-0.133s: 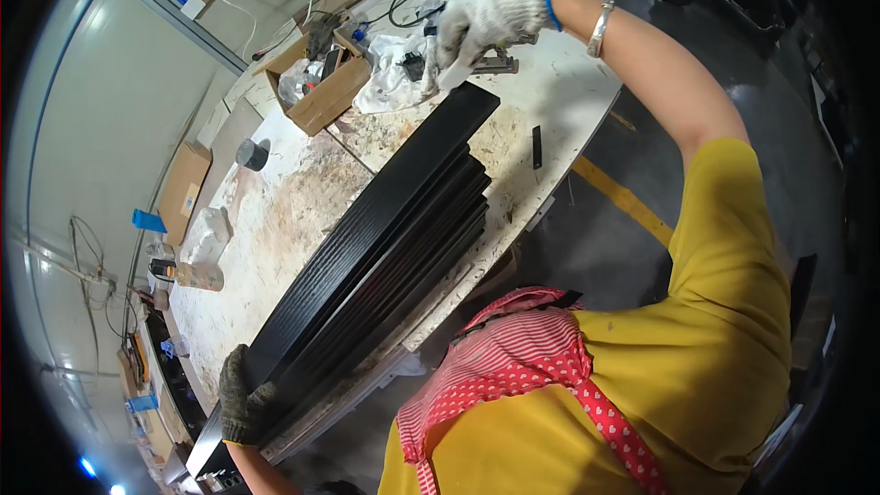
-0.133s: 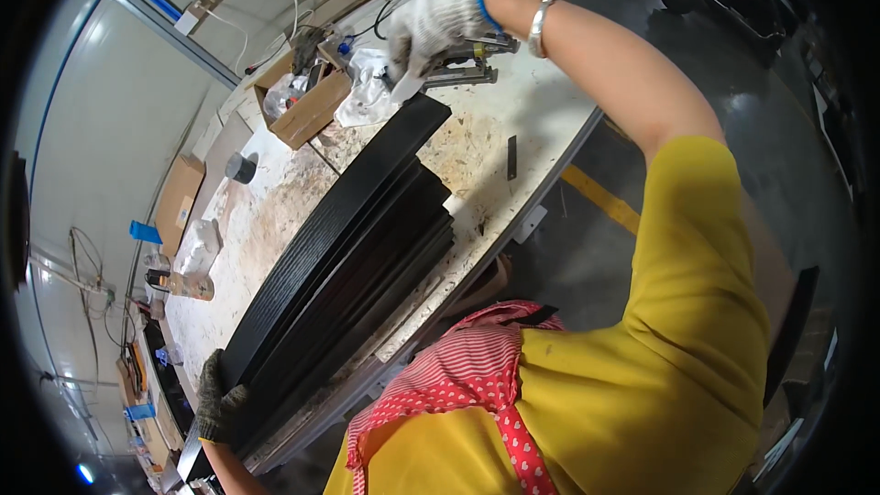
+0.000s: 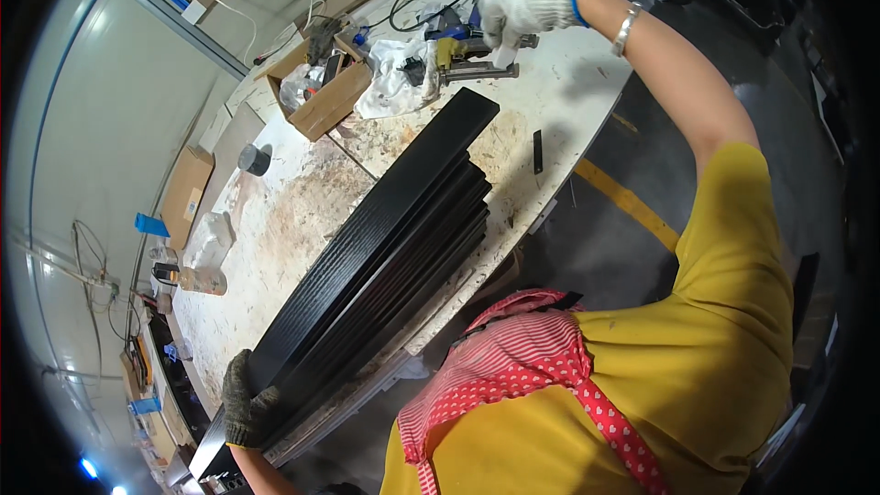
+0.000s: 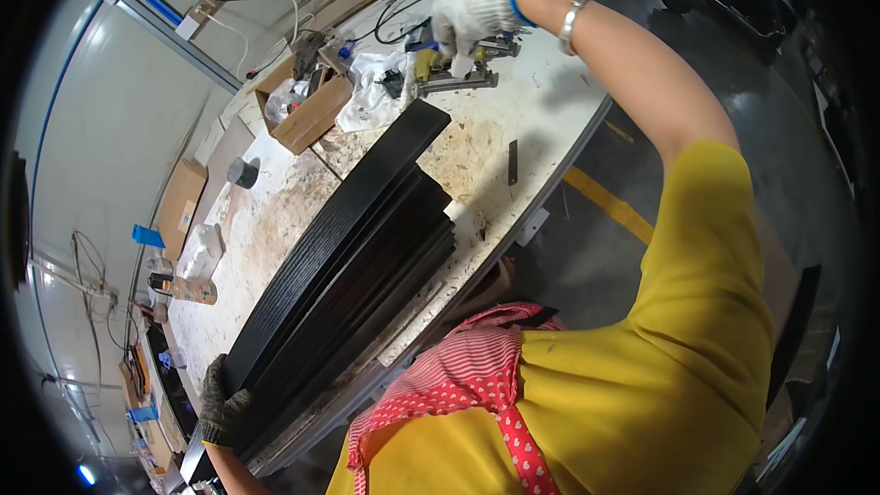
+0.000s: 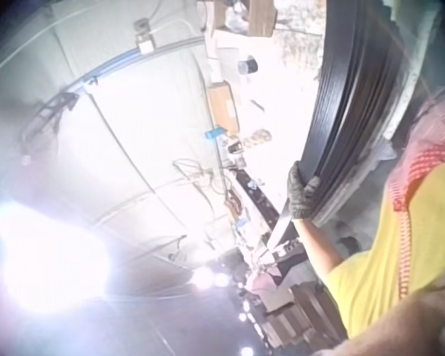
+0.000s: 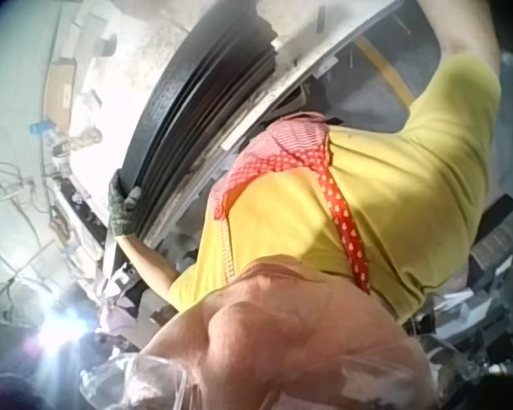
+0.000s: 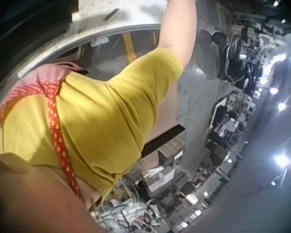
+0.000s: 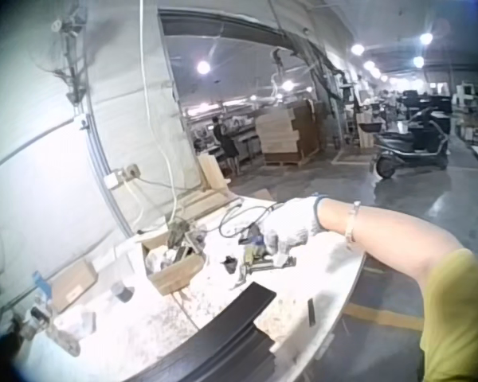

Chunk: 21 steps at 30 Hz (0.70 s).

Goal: The person sands and wipes down the surfaces and edges of stacked black panels using a sanding block by hand.

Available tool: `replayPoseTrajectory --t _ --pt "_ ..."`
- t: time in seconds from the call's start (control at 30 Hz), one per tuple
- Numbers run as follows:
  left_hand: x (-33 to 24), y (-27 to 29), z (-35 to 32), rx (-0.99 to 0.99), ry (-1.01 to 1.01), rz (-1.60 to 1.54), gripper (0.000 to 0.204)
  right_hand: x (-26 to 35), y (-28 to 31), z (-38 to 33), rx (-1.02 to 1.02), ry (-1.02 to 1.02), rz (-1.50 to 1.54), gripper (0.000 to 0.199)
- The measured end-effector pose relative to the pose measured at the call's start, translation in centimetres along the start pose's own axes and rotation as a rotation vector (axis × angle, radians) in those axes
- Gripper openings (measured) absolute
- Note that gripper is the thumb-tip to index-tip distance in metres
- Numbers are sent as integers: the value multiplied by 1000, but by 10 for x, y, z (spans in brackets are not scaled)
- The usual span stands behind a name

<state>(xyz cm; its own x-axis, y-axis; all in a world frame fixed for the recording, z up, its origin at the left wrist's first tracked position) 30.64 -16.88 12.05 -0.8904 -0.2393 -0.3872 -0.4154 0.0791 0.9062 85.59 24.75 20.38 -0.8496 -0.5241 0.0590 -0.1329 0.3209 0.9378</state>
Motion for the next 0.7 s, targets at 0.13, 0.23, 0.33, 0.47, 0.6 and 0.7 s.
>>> replayPoseTrajectory --t 0.13,0.23,0.33,0.47,0.6,0.7 --pt "-4 9 0 17 -14 89 101 -32 -21 11 -582 328 228 33" --pt "-2 23 -25 0 30 214 101 -8 -44 28 -615 373 539 33" --pt "-25 24 -21 -32 43 119 86 25 -69 19 -432 540 1277 41" --pt "-18 9 -13 -77 35 276 81 -33 -91 58 -521 475 1171 44" --pt "-16 11 -27 -44 49 221 85 -32 -104 98 -561 480 1072 46" --pt "-15 17 -24 -32 1 229 83 -95 -130 112 -736 538 557 47"
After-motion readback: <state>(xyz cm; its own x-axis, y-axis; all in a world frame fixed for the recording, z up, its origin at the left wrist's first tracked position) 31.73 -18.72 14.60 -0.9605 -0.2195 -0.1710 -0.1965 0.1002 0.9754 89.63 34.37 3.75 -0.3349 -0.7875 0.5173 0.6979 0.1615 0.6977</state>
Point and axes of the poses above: each hand's wrist, its own z-axis towards the middle knuckle, its own y-axis out of the back of the hand, x = y × z, the point moved 1 cm from there along z, towards the middle knuckle, and after that the axes turned 4 degrees about x, right-handed, at the moved point
